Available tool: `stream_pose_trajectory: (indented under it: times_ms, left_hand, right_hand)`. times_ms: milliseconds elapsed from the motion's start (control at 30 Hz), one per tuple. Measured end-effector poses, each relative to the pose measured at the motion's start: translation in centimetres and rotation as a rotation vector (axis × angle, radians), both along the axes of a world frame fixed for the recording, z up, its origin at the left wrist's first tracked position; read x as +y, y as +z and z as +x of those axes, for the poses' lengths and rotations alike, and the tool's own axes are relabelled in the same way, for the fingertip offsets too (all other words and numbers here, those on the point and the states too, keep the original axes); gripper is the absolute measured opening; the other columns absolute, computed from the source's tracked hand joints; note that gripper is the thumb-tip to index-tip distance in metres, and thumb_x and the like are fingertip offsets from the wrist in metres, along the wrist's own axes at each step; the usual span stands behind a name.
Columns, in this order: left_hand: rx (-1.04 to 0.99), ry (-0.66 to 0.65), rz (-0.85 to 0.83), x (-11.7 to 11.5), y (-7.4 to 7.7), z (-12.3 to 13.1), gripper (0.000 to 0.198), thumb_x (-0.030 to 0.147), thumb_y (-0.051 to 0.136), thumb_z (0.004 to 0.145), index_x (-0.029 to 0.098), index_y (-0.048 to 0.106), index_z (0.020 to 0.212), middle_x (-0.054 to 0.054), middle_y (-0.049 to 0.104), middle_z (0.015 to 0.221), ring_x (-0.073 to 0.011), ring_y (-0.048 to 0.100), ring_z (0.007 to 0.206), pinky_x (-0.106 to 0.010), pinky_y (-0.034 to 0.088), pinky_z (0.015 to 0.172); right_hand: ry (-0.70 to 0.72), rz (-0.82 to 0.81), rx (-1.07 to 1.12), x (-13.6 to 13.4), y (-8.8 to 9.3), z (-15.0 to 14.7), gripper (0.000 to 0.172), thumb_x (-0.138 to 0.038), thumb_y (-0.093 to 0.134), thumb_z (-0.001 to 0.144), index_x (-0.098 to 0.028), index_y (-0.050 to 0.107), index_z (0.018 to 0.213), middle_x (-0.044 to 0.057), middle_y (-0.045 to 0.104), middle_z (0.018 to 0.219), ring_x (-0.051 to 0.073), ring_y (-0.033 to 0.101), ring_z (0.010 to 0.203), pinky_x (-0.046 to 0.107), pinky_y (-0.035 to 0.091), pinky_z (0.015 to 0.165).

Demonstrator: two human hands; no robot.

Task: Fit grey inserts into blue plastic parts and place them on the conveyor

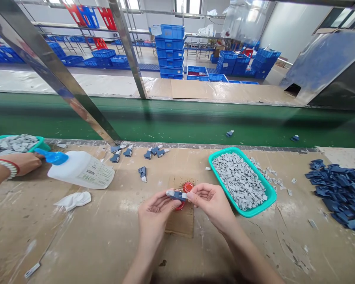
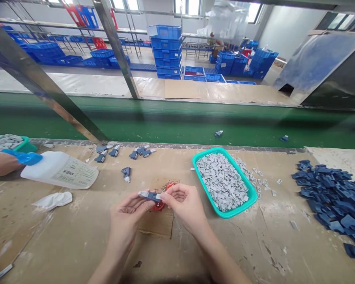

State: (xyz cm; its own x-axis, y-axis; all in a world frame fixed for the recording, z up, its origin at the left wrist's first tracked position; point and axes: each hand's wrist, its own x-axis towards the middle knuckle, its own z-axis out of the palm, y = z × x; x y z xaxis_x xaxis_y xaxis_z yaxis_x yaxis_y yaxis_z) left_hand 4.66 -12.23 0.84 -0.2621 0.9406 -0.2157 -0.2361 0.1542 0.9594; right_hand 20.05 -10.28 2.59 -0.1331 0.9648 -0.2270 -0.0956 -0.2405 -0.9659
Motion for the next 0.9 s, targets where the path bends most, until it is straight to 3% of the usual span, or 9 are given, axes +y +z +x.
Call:
stream_pose_trajectory:
  times_ms: [200, 333, 500, 600, 667, 767, 833, 900]
  left_hand:
    - [0.004, -0.040, -0.004, 0.0, 0.3, 0.2, 0.027, 0.016, 0.082, 0.052, 0.018, 0.074, 0.078, -0.005, 0.076, 0.083, -0.0250, 0.071, 0.081, -0.035, 0.059, 0.078]
    - [0.021, -0.109, -0.011, 0.0, 0.7, 0.5, 0.025, 0.017, 0.081, 0.053, 0.019, 0.076, 0.078, -0.005, 0.075, 0.087, -0.0261, 0.071, 0.083, -0.036, 0.058, 0.081]
    - [-0.014, -0.282, -0.052, 0.6, 1.1, 0.5, 0.040, 0.022, 0.080, 0.058, 0.018, 0.073, 0.097, -0.008, 0.074, 0.097, -0.0271, 0.069, 0.091, -0.037, 0.056, 0.084]
    - [0.030, -0.396, -0.026, 2.1, 1.1, -0.1, 0.042, 0.026, 0.077, 0.064, 0.015, 0.070, 0.104, -0.010, 0.072, 0.102, -0.0262, 0.068, 0.096, -0.037, 0.054, 0.088]
    - [0.249, -0.437, 0.068, 4.0, 0.7, -0.8, 0.042, 0.029, 0.069, 0.073, 0.014, 0.065, 0.111, -0.011, 0.071, 0.105, -0.0249, 0.067, 0.098, -0.036, 0.053, 0.089]
    - [0.883, -0.479, 0.280, 7.8, -0.2, -2.0, 0.038, 0.028, 0.053, 0.084, 0.015, 0.058, 0.119, -0.011, 0.069, 0.108, -0.0240, 0.066, 0.098, -0.037, 0.052, 0.087]
    - [1.168, -0.480, 0.357, 10.3, -1.0, -2.4, 0.037, 0.020, 0.050, 0.083, 0.016, 0.057, 0.119, -0.013, 0.066, 0.109, -0.0267, 0.063, 0.099, -0.040, 0.050, 0.087]
    - [1.256, -0.494, 0.370, 12.1, -1.6, -2.4, 0.039, 0.011, 0.049, 0.078, 0.014, 0.057, 0.117, -0.016, 0.063, 0.109, -0.0290, 0.059, 0.102, -0.043, 0.048, 0.087]
  right_hand:
    - [0.130, -0.048, -0.063, 0.1, 0.3, 0.3, 0.028, -0.042, 0.070, 0.070, -0.017, 0.055, 0.070, 0.000, 0.061, 0.064, 0.013, 0.056, 0.059, 0.024, 0.044, 0.054]
    - [0.170, 0.010, -0.141, 0.0, 0.7, 0.7, 0.028, -0.039, 0.066, 0.074, -0.020, 0.046, 0.073, -0.003, 0.056, 0.066, 0.013, 0.054, 0.063, 0.022, 0.041, 0.055]
    - [0.124, 0.079, -0.195, 0.1, 0.9, 0.4, 0.026, -0.039, 0.066, 0.075, -0.021, 0.047, 0.076, -0.003, 0.055, 0.070, 0.014, 0.054, 0.065, 0.025, 0.044, 0.062]
    - [0.089, 0.120, -0.216, 0.8, 1.0, 1.5, 0.024, -0.042, 0.062, 0.078, -0.020, 0.052, 0.081, 0.001, 0.061, 0.076, 0.017, 0.058, 0.073, 0.027, 0.046, 0.066]
    - [-0.029, 0.151, -0.341, 1.4, 0.7, 3.6, 0.026, -0.044, 0.057, 0.081, -0.020, 0.056, 0.090, 0.005, 0.064, 0.086, 0.020, 0.060, 0.082, 0.030, 0.047, 0.070]
    - [-0.237, 0.195, -0.818, 2.0, -0.6, 8.1, 0.033, -0.044, 0.057, 0.080, -0.024, 0.060, 0.107, 0.009, 0.062, 0.105, 0.026, 0.057, 0.096, 0.037, 0.045, 0.077]
    - [-0.257, 0.220, -1.175, 2.1, -1.8, 11.0, 0.041, -0.043, 0.061, 0.076, -0.023, 0.062, 0.111, 0.013, 0.058, 0.113, 0.034, 0.052, 0.105, 0.044, 0.042, 0.083]
    - [-0.224, 0.207, -1.333, 2.2, -2.9, 12.8, 0.040, -0.042, 0.060, 0.076, -0.023, 0.065, 0.111, 0.014, 0.057, 0.110, 0.035, 0.053, 0.101, 0.044, 0.042, 0.080]
